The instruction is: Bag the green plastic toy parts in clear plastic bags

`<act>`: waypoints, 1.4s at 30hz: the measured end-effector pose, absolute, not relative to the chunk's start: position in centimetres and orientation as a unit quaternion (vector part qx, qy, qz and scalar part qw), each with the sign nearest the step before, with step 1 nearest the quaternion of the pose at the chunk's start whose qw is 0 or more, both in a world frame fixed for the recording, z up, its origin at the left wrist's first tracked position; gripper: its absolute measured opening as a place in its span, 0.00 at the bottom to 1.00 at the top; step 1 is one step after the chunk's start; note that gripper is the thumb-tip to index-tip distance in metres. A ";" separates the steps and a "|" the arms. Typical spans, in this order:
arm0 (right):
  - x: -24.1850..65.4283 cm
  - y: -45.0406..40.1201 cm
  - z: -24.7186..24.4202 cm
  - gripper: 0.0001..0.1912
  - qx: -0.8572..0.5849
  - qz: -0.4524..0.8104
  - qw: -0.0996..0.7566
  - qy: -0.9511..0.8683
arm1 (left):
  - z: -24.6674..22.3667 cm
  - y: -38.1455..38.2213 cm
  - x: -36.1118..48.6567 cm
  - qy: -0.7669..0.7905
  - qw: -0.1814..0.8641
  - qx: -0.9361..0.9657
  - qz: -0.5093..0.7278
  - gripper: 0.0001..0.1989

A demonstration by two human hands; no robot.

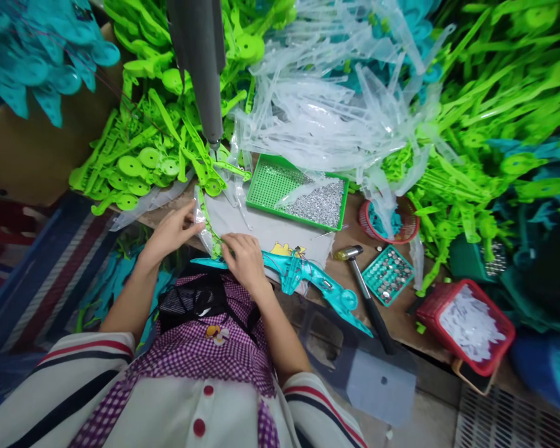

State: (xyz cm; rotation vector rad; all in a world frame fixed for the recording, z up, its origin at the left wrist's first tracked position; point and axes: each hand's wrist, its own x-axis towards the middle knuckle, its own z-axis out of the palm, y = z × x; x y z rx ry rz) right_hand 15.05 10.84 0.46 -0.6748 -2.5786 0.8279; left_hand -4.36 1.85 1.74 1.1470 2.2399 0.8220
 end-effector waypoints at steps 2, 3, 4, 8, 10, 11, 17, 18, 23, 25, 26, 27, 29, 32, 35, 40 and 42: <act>15.1 10.9 0.4 0.16 -0.232 0.284 0.180 -0.913 | 2.4 1.7 -4.4 0.835 0.201 0.450 0.246 0.28; 15.1 10.9 0.3 0.16 -0.232 0.279 0.181 -0.914 | 2.5 1.6 -4.5 0.838 0.185 0.461 0.227 0.27; 15.0 10.9 0.3 0.16 -0.232 0.276 0.180 -0.915 | 2.6 1.6 -4.6 0.838 0.174 0.472 0.213 0.26; 14.9 10.9 0.2 0.15 -0.234 0.270 0.171 -0.918 | 2.5 1.9 -5.0 0.819 0.191 0.514 0.169 0.25; 14.8 10.9 0.1 0.15 -0.233 0.267 0.167 -0.920 | 2.5 2.2 -5.3 0.815 0.202 0.522 0.151 0.25; 14.7 10.9 0.1 0.15 -0.232 0.265 0.165 -0.921 | 2.5 2.4 -5.3 0.816 0.203 0.522 0.144 0.24; 14.7 11.0 -0.3 0.13 -0.227 0.252 0.173 -0.925 | 2.6 2.9 -5.4 0.819 0.192 0.518 0.153 0.20; 14.8 11.0 -0.3 0.13 -0.223 0.254 0.176 -0.925 | 2.4 2.9 -5.5 0.818 0.191 0.517 0.163 0.20; 15.2 11.3 1.7 0.16 -0.224 0.274 0.211 -0.911 | 0.4 1.9 -5.4 0.825 0.156 0.481 0.253 0.26; 14.4 11.8 3.3 0.16 -0.243 0.291 0.244 -0.893 | -0.4 1.5 -5.2 0.833 0.111 0.453 0.297 0.25; 13.6 12.1 4.1 0.16 -0.256 0.301 0.263 -0.880 | -0.7 1.4 -5.1 0.835 0.088 0.440 0.318 0.23; 12.7 12.6 4.8 0.16 -0.271 0.310 0.281 -0.867 | -0.9 1.3 -5.0 0.835 0.067 0.430 0.336 0.22; 10.8 13.6 5.9 0.16 -0.303 0.326 0.294 -0.846 | -1.2 1.3 -4.9 0.832 0.035 0.419 0.363 0.20; 8.9 14.8 6.3 0.16 -0.372 0.323 0.225 -0.841 | -1.3 1.0 -4.6 0.824 0.011 0.418 0.382 0.17; 7.8 15.5 6.0 0.17 -0.437 0.297 0.123 -0.840 | -1.3 0.4 -4.6 0.809 -0.008 0.424 0.407 0.14; 4.5 16.3 5.5 0.22 -0.473 0.259 -0.017 -0.842 | -1.0 0.0 -4.6 0.791 -0.017 0.419 0.445 0.11; 3.3 16.5 5.4 0.22 -0.485 0.248 -0.027 -0.838 | -0.7 0.5 -4.6 0.786 -0.014 0.428 0.447 0.12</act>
